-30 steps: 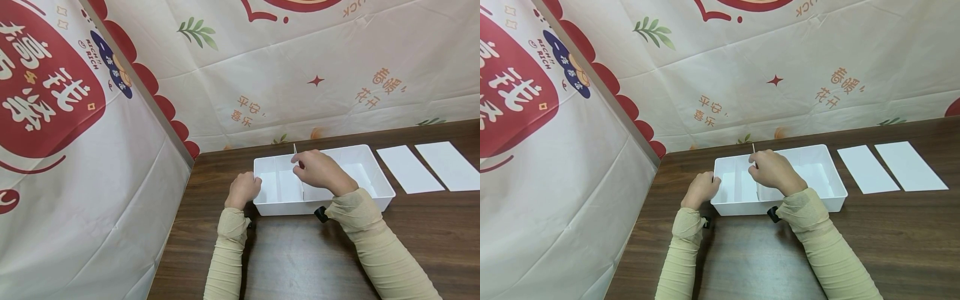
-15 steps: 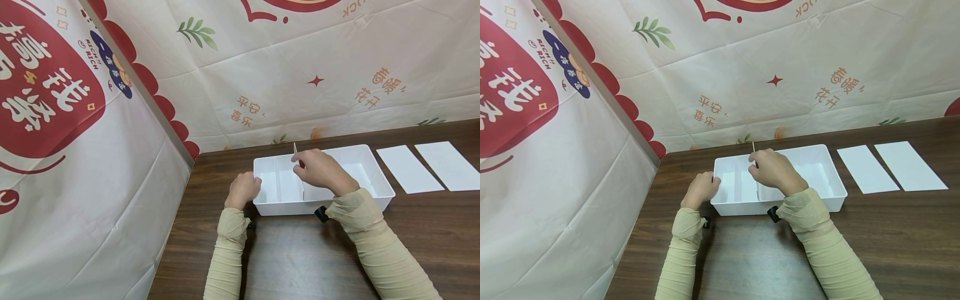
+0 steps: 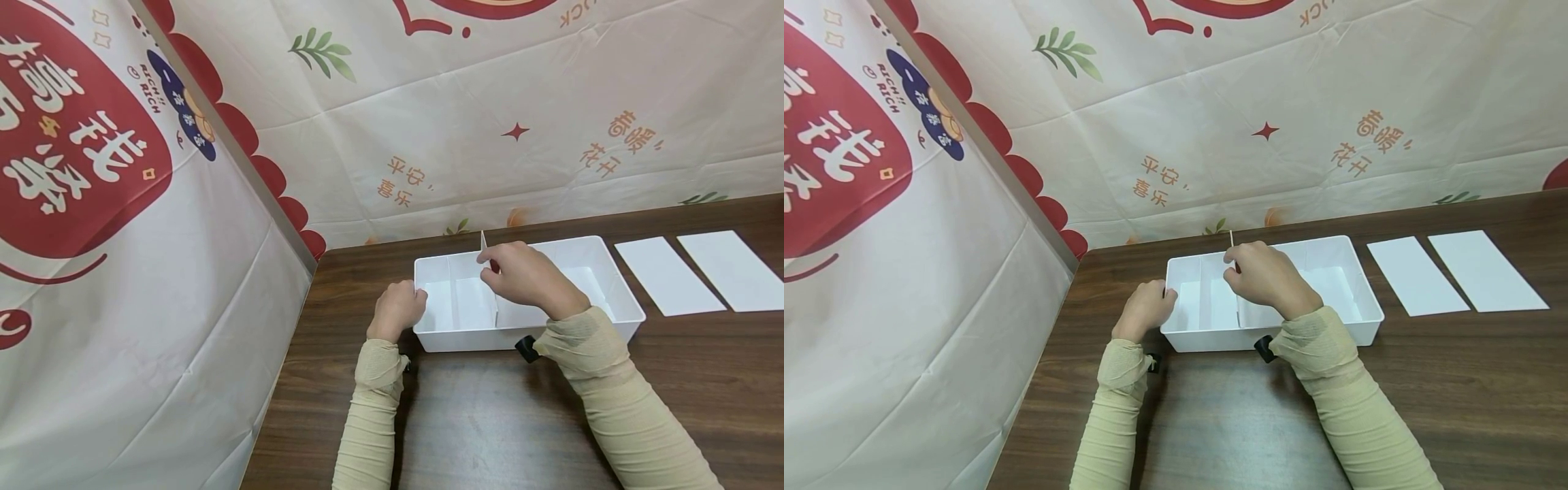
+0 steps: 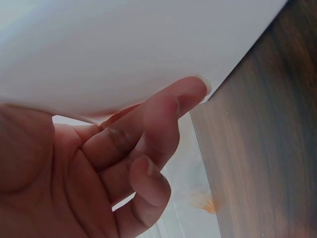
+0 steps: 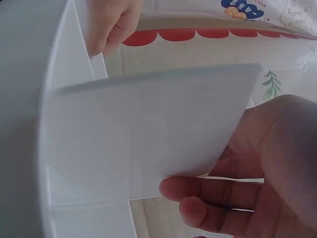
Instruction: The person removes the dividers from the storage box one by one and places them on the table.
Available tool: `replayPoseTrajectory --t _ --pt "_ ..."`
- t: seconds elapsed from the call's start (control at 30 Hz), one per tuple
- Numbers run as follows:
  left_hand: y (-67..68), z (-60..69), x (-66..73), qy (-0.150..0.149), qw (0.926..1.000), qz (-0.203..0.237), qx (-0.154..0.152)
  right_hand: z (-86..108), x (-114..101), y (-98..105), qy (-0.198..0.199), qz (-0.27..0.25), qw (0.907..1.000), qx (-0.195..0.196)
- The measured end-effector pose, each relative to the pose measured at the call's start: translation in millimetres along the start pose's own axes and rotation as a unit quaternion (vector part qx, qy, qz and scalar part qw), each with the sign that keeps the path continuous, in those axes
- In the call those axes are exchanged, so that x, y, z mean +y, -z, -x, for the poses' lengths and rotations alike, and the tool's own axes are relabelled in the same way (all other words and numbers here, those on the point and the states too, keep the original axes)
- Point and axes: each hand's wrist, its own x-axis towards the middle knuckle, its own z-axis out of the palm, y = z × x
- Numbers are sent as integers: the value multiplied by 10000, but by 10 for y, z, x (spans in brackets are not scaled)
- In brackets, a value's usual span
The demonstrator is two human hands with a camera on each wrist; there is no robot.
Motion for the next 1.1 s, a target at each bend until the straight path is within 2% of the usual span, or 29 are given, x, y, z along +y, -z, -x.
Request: replayPoseTrajectory --t 0.4,1.1 --pt "6 8 8 -76 9998 -87 140 -7 8 4 81 -26 9999 126" --pt "1 0 -1 -64 9999 -25 82 5 -6 57 94 -155 9995 246"
